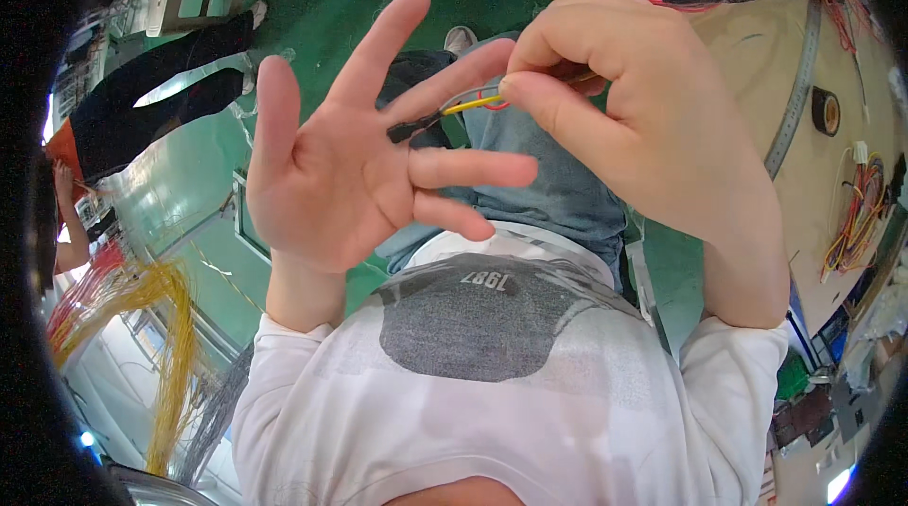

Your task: Sorting bundles of colored electrical wires and applying electrical tape to the connectors and wire bundles.

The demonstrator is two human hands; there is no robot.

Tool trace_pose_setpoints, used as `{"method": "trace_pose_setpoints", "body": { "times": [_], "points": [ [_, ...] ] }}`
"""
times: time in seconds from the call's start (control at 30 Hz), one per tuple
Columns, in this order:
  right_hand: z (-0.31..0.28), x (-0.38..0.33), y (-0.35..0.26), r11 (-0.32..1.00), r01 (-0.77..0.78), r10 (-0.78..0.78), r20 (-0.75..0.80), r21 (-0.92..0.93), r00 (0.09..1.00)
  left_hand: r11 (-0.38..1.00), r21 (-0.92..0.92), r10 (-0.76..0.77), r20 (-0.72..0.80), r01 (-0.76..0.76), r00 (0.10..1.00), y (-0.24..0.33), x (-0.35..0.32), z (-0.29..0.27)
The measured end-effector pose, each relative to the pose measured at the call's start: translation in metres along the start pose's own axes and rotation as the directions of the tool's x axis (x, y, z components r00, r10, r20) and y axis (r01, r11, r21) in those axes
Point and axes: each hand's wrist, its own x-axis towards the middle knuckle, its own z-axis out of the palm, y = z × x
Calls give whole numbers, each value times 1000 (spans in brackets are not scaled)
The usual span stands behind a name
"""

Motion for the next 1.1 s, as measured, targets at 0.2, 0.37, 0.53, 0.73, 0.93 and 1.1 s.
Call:
{"method": "trace_pose_setpoints", "body": {
  "times": [0.2, 0.37, 0.53, 0.73, 0.93, 1.1],
  "points": [
    [0, 0, 1, 1000, 20, -20, -3, 8, 1000, 1000, 1, -11, 18, 11, 1000, 0, 0, 3],
    [0, 1, 2, 998, 55, -55, 1, -9, 998, 999, 36, -14, -13, 14, 1000, 0, 0, 4],
    [2, 0, 3, 999, 32, -32, -10, 12, 999, 999, 47, -11, -29, 12, 1000, -1, 0, 4],
    [1, 0, 2, 999, 52, -53, -20, -16, 998, 1000, 14, 1, -34, -1, 999, -1, -2, 3],
    [-1, 0, 2, 998, 49, -50, -19, -38, 999, 1000, 23, 8, -40, -7, 999, -2, -1, 4],
    [0, 0, 3, 999, 35, -35, -21, -19, 999, 985, 173, 21, -61, -11, 998, -6, 0, 7]
  ]
}}
